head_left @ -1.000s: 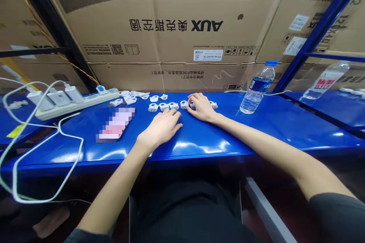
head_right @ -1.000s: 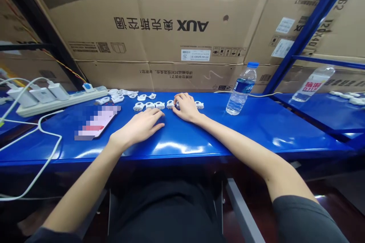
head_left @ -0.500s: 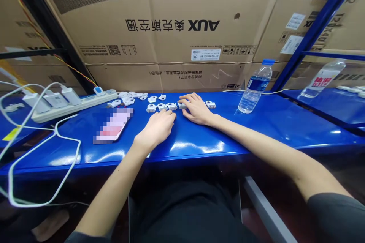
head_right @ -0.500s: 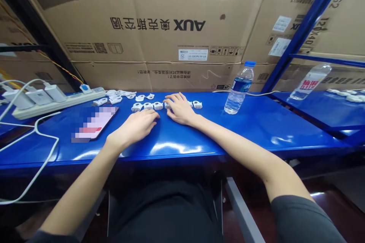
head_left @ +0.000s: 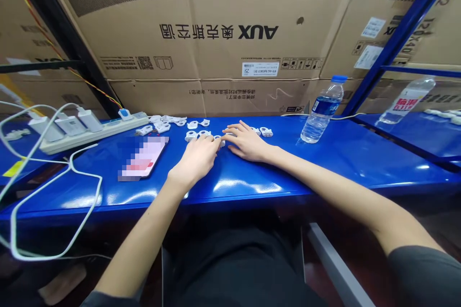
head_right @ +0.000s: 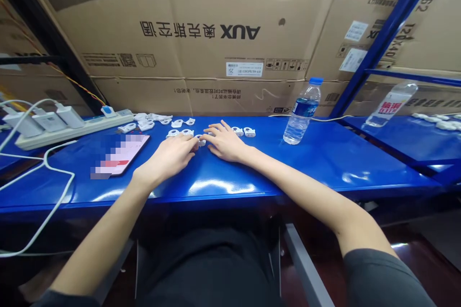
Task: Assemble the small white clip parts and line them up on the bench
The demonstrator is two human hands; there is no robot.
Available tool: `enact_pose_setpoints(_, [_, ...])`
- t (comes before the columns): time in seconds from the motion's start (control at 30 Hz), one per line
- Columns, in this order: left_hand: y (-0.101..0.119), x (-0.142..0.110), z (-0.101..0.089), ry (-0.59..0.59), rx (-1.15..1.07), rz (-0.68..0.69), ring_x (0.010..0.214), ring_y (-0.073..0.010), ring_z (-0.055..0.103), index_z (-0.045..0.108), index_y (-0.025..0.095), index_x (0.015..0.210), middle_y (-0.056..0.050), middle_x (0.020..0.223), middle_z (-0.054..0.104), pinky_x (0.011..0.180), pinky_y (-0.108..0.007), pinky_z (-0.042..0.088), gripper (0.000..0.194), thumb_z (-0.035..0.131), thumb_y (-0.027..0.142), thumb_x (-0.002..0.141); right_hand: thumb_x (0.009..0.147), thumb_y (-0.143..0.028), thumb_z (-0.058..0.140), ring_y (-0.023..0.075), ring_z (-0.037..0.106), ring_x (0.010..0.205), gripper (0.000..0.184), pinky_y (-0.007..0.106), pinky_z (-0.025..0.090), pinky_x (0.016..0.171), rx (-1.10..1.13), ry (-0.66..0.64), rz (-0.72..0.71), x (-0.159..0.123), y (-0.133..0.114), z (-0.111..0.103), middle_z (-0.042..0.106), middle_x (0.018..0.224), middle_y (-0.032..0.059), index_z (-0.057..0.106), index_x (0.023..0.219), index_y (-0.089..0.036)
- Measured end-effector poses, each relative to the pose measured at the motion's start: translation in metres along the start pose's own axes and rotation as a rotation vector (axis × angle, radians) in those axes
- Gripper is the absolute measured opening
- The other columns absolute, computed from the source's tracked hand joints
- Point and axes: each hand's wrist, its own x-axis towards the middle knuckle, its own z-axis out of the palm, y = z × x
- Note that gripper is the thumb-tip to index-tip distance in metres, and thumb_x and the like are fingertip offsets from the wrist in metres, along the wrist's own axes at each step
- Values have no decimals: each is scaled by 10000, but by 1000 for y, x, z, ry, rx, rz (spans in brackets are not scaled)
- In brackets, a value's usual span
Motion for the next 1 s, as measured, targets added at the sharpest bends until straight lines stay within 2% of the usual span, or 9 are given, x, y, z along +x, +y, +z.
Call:
enact_pose_setpoints(0.1, [2,0,-4,-3,18,-10,1134,-333,677,664,162,1188,-158,1192,721,931,-436,544,296,490,97,957,974,-231,606,341,527,1410,390,686,309,1250,38,-21,-15,-7,-5,-8,654,1433,154,646,1361,-206])
enact_pose_setpoints(0.23, [7,-1,-13,-49,-9,-94,1077,-293,694,662,177,1111,-124,1148,725,819,-360,536,261,463,90,965,937,-219,613,355,510,1420,395,705,256,1263,77,-59,-28,-13,-11,-22,662,1416,148,646,1330,-194])
enact_pose_setpoints(0.3, [9,-2,-17,-45,-33,-126,1058,-285,699,659,187,1109,-113,1146,728,777,-343,518,269,447,93,972,934,-197,588,344,505,1423,341,696,247,1266,102,-80,-33,-13,-13,-29,663,1415,122,666,1266,-212])
enact_pose_setpoints(0.4, [10,-2,-17,3,-83,-136,1027,-282,704,636,199,1172,-100,1157,732,733,-339,494,292,425,111,991,976,-226,550,319,514,1399,224,655,256,1267,129,-90,-34,-12,-17,-36,659,1409,91,688,1152,-233])
enact_pose_setpoints(0.47, [9,-1,-16,56,-122,-141,1001,-272,706,623,208,1173,-90,1151,734,722,-333,480,278,430,121,992,1008,-312,555,320,547,1337,210,613,321,1233,126,-83,-7,-11,-19,-38,678,1361,108,681,1150,-222])
enact_pose_setpoints(0.57, [7,0,-13,134,-183,-142,984,-261,704,616,217,1096,-74,1101,738,738,-325,471,229,479,105,950,994,-463,622,343,583,1245,351,559,415,1143,98,-78,32,-11,-21,-38,699,1301,145,658,1213,-191])
enact_pose_setpoints(0.63, [5,1,-10,167,-224,-134,977,-261,703,609,220,1053,-67,1057,738,743,-326,470,211,508,93,918,967,-500,666,356,584,1243,408,555,419,1129,84,-82,39,-12,-21,-37,702,1299,155,653,1228,-187])
enact_pose_setpoints(0.8, [3,2,-7,225,-336,-110,918,-255,701,587,220,967,-54,971,728,760,-337,484,199,522,60,868,961,-444,677,344,579,1291,339,571,342,1192,117,-85,28,-13,-20,-35,727,1252,131,653,1201,-205])
enact_pose_setpoints(1.0, [2,5,-5,306,-491,-25,843,-217,680,571,220,900,-32,909,703,788,-335,526,214,521,35,805,927,-358,698,321,635,1143,360,478,455,1018,136,-60,95,-10,-24,-36,726,1201,115,617,1239,-197])
